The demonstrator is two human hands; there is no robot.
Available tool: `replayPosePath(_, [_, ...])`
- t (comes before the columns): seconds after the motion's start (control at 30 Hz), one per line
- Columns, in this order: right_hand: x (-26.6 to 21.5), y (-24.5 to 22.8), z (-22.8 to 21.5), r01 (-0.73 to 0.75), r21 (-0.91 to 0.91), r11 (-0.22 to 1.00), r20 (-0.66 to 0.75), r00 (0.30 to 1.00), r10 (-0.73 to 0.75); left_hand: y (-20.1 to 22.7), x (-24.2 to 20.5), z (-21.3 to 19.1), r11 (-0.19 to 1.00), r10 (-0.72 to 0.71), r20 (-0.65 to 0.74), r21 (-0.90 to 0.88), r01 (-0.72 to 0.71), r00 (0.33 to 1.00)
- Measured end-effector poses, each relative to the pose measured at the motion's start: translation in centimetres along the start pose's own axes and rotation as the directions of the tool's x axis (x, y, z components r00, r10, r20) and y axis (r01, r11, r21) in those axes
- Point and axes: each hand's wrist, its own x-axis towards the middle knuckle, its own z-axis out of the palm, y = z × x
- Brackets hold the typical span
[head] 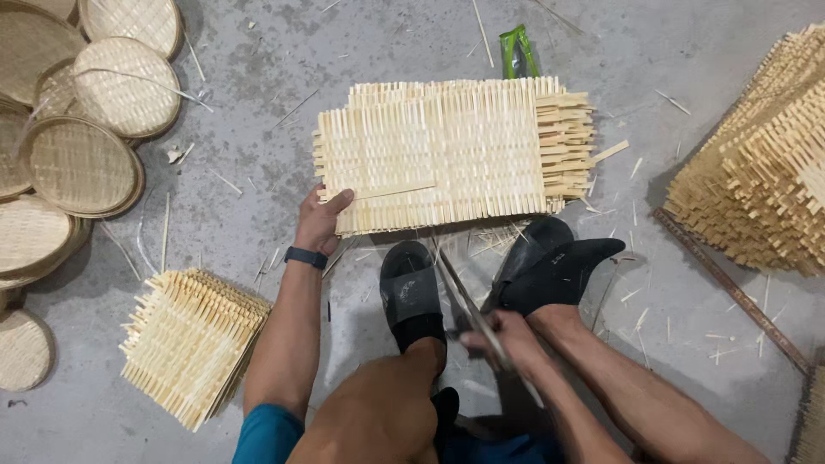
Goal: The person sits on the floor and uses shears to cut a large woven bamboo mat into smaller square pieces. They repeatedly trim the mat, separate the cut sections, and stack them on the floor.
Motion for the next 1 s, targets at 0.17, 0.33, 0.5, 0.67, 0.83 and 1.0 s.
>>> replayPosePath(0.17, [-2.3,1.7,0.6,0.243,0.276,0.93,0.134,0.948,-0.288,0.3,0.6,-0.5,0.998,-0.056,0.018,-0.014,0.056,0.998])
replayPosePath(0.33, [0.6,-2.0,1.8,0.221,0.251,0.942,0.088,0.964,-0.249,1.3,0.0,-0.1,0.996,-0.089,-0.007,-0.007,0.089,0.996])
replayPosePath(0.5, [3.1,-6.2,2.4,0.282,0.307,0.909,-0.032,0.957,-0.287,1.0,-0.1,0.0,0.997,-0.079,0.02,-0.011,0.079,0.997])
replayPosePath(0.67, [3.2,-8.2,2.3,0.175,0.298,0.938,-0.08,0.984,-0.159,0.5,0.3,-0.4,0.998,-0.066,0.012,0.003,0.065,0.998])
replayPosePath(0.83, [2.2,-9.1,2.6,0.255,0.215,0.943,-0.132,0.964,-0.23,-0.3,0.4,-0.9,0.999,-0.046,-0.013,0.023,0.046,0.999])
replayPosePath(1.0, [2.5,-7.8,2.9,0.246,0.208,0.947,-0.135,0.966,-0.222,-0.8,0.4,-1.2,0.999,-0.048,0.034,-0.019,0.048,0.998])
